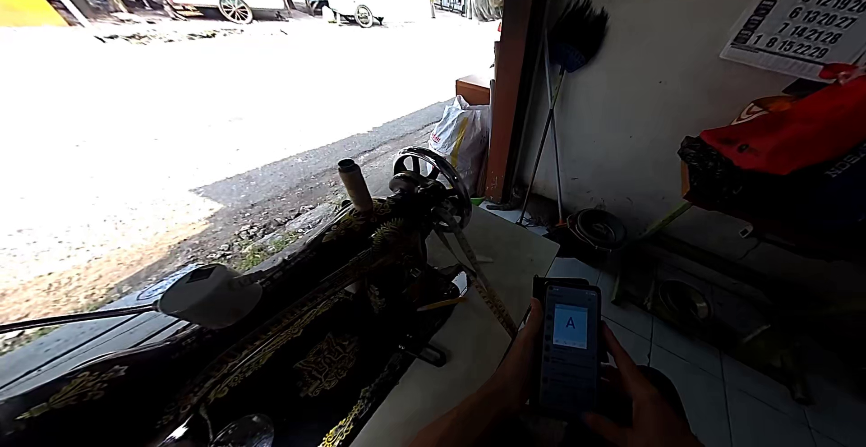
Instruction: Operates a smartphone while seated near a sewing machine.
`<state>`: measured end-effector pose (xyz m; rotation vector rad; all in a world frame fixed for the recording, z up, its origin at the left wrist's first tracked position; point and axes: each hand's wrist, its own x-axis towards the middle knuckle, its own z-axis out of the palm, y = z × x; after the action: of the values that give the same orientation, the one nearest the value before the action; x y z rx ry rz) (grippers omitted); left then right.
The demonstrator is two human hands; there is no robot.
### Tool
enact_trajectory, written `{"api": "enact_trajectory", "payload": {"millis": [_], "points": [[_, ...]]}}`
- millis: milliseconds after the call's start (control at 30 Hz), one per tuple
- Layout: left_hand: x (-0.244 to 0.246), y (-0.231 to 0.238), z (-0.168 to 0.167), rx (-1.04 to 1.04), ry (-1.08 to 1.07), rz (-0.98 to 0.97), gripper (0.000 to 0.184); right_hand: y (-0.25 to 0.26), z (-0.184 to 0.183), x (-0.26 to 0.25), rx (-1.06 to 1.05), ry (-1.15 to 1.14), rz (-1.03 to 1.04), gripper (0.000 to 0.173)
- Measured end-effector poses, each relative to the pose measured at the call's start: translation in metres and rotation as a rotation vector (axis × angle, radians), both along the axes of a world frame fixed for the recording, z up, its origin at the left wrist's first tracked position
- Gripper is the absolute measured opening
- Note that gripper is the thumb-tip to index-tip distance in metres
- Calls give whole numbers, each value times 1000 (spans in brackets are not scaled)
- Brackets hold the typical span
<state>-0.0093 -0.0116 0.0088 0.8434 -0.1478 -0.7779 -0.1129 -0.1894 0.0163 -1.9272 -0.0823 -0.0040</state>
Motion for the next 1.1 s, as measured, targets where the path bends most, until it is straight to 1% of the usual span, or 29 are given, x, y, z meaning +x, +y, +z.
{"api": "enact_trajectory", "payload": {"millis": [233,933,1100], "points": [[0,0,1,-8,16,-2,69,3,-2,1,-18,3,-24,117],[1,-1,-1,-55,7,-14,70,2,-3,0,-9,4,-9,119],[0,-1,1,-38,18,-11,70,3,-2,-1,-6,0,-7,119]]}}
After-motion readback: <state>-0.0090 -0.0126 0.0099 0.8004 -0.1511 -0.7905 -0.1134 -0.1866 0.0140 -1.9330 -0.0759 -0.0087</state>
